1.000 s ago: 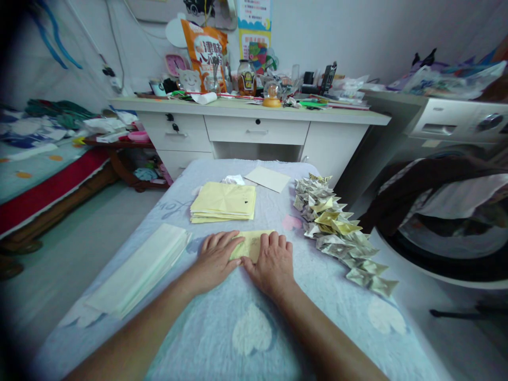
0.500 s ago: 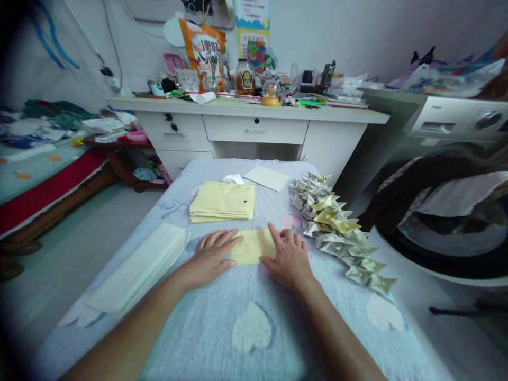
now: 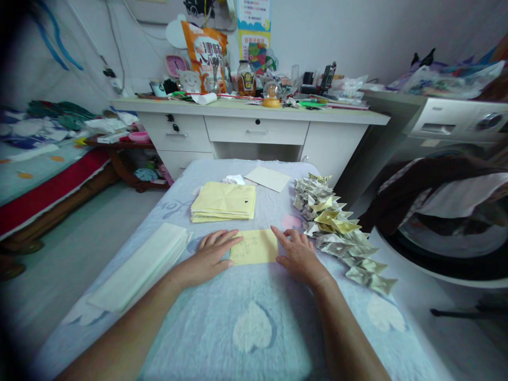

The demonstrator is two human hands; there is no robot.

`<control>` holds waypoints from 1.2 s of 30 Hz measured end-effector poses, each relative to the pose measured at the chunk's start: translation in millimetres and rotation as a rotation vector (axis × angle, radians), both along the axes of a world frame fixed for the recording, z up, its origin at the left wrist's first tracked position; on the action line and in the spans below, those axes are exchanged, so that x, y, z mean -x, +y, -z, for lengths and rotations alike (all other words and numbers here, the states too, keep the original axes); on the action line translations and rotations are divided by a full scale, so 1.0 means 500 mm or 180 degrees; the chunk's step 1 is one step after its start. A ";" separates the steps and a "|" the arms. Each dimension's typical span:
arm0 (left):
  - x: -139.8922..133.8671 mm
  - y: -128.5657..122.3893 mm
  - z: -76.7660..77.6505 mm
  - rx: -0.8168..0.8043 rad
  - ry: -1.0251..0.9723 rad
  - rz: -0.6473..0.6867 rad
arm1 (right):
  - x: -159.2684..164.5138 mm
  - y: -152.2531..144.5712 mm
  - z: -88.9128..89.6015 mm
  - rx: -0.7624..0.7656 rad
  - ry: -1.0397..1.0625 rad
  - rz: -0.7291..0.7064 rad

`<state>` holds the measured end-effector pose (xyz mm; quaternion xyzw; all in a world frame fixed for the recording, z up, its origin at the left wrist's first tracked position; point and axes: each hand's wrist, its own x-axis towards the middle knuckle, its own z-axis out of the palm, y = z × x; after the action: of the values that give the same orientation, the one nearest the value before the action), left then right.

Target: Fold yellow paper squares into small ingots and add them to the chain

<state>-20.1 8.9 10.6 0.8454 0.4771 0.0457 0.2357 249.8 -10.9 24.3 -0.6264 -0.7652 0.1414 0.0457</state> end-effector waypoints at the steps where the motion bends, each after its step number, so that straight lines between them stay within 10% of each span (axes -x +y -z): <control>1: 0.001 0.000 0.000 -0.0007 -0.0002 0.0012 | -0.006 0.002 0.001 -0.0020 0.0061 -0.0046; 24: -0.042 -0.013 0.004 -0.0883 -0.0594 0.0162 | 0.043 0.004 0.019 -0.0802 0.0979 -0.1004; 36: -0.047 -0.017 -0.023 -0.0352 -0.2309 -0.0231 | 0.046 0.000 0.009 -0.0173 0.3208 -0.0066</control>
<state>3.4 0.2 22.1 0.7682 0.3891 0.3765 0.3417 227.0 -11.1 20.0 -0.4712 -0.6576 0.4067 0.4244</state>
